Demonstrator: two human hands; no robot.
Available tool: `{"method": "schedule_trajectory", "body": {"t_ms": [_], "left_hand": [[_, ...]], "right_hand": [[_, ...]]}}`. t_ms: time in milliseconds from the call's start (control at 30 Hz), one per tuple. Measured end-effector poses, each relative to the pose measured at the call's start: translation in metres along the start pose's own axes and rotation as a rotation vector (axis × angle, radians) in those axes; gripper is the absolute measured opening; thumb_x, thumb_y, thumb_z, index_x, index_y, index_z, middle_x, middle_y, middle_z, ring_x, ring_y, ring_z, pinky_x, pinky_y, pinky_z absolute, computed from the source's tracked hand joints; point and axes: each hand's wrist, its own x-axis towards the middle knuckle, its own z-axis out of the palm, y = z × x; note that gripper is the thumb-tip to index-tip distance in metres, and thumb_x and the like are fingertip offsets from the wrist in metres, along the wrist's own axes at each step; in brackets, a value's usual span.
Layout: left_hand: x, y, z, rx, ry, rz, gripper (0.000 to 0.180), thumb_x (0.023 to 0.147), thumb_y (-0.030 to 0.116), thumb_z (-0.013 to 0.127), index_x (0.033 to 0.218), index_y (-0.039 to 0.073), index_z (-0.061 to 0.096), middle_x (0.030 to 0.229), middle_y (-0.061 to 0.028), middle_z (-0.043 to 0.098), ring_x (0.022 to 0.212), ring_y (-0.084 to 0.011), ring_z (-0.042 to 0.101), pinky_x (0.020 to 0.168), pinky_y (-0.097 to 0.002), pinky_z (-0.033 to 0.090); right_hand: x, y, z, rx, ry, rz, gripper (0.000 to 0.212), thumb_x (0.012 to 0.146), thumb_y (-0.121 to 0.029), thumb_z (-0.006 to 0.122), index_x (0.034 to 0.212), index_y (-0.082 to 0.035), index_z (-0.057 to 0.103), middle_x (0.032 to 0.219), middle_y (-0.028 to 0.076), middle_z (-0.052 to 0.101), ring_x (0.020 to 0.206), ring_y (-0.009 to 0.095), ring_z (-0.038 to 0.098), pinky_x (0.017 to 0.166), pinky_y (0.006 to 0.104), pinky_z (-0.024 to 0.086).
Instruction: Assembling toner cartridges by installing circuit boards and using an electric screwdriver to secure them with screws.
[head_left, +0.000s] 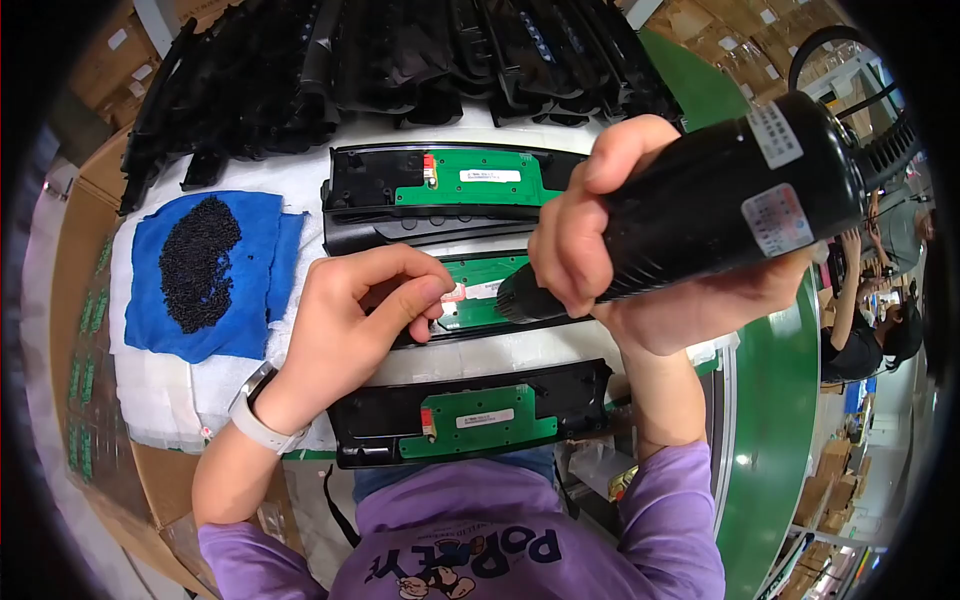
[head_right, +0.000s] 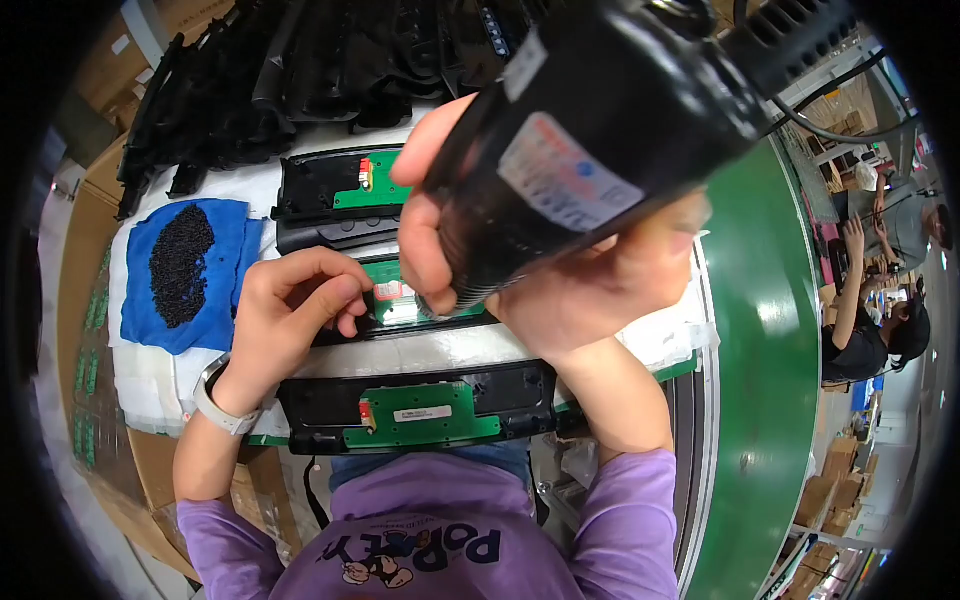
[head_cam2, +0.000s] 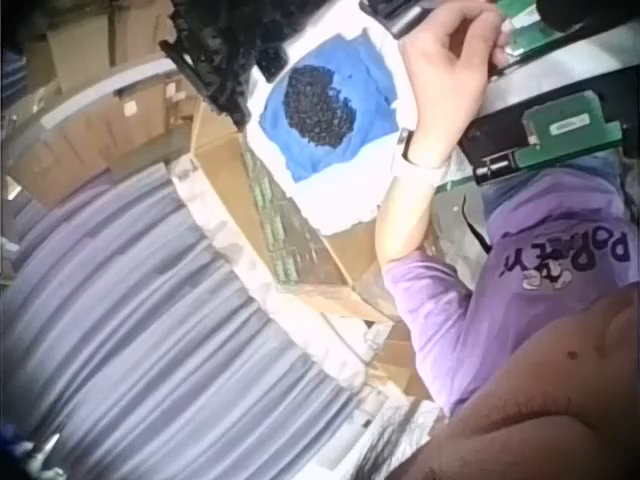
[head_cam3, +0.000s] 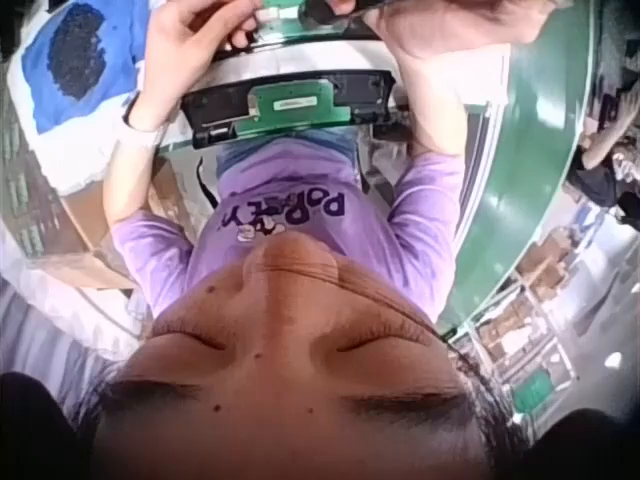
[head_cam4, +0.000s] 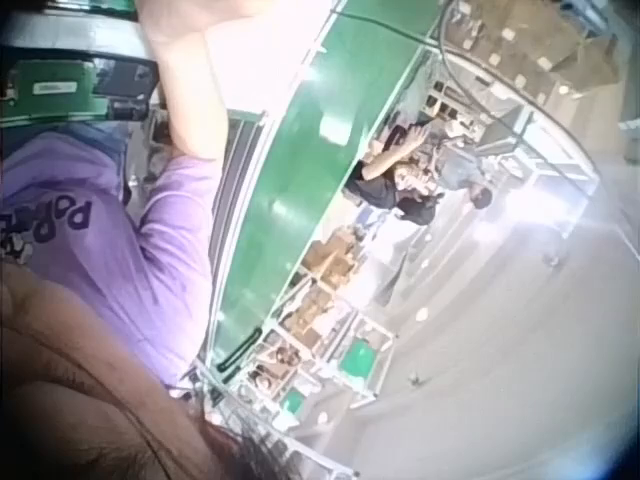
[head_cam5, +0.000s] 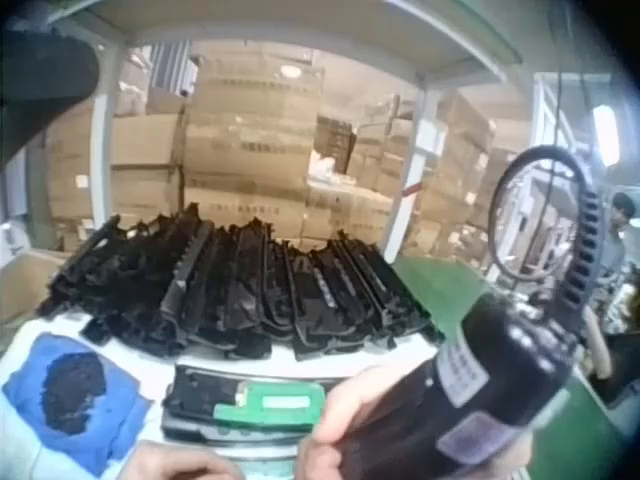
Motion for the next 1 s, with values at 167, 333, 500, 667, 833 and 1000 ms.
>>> {"method": "schedule_trajectory", "body": {"t_ms": [167,333,500,667,833,1000], "left_hand": [[0.003,-0.003,0.002,-0.009,0.017,0.005,0.009,0.088,0.002,0.057,0.09,-0.005,0.061,0.073,-0.0033,0.061,0.059,-0.0052,0.054,0.055,-0.018,0.044],[0.005,-0.002,-0.003,-0.078,0.023,-0.025,0.006,0.087,0.0,0.058,0.09,-0.005,0.059,0.074,-0.0029,0.06,0.059,-0.005,0.054,0.055,-0.0175,0.044],[0.005,-0.005,-0.007,-0.144,0.017,-0.032,0.006,0.087,0.0,0.057,0.092,-0.004,0.058,0.077,-0.0026,0.059,0.059,-0.0051,0.054,0.055,-0.0176,0.044],[0.006,-0.004,-0.008,-0.296,0.007,-0.139,0.01,0.088,0.006,0.056,0.096,-0.001,0.057,0.081,-0.0048,0.06,0.063,-0.0057,0.051,0.058,-0.0186,0.042],[0.007,-0.008,-0.015,-0.547,-0.034,-0.232,0.01,0.087,0.007,0.056,0.095,0.002,0.057,0.084,-0.0042,0.061,0.066,-0.0054,0.047,0.06,-0.0188,0.041],[0.004,-0.004,-0.012,-0.182,-0.071,-0.163,0.012,0.087,0.009,0.059,0.096,0.0,0.06,0.08,-0.0013,0.059,0.063,-0.0012,0.045,0.057,-0.016,0.038]], "right_hand": [[0.001,0.003,-0.004,0.056,-0.086,0.017,0.093,0.066,-0.085,0.043,0.102,0.001,0.046,0.056,0.01,0.05,0.043,0.018,0.043,0.04,0.0283,0.034],[-0.001,0.0,0.0,0.014,0.015,0.026,0.092,0.066,-0.084,0.045,0.102,0.001,0.046,0.057,0.01,0.05,0.043,0.017,0.043,0.04,0.0283,0.034],[0.001,0.002,-0.002,0.004,-0.025,0.039,0.09,0.066,-0.082,0.047,0.102,0.0,0.046,0.058,0.01,0.051,0.044,0.017,0.044,0.041,0.0282,0.035],[-0.005,-0.004,0.011,-0.287,0.063,0.157,0.092,0.063,-0.082,0.052,0.098,0.002,0.046,0.063,0.012,0.054,0.053,0.019,0.049,0.047,0.0282,0.037],[-0.001,-0.01,0.023,-0.458,0.067,0.302,0.093,0.062,-0.085,0.049,0.094,0.002,0.046,0.061,0.011,0.053,0.051,0.019,0.049,0.046,0.028,0.037],[0.003,0.001,0.003,0.023,0.027,-0.035,0.089,0.071,-0.083,0.035,0.095,0.002,0.048,0.051,0.007,0.045,0.037,0.016,0.038,0.036,0.0285,0.033]]}}
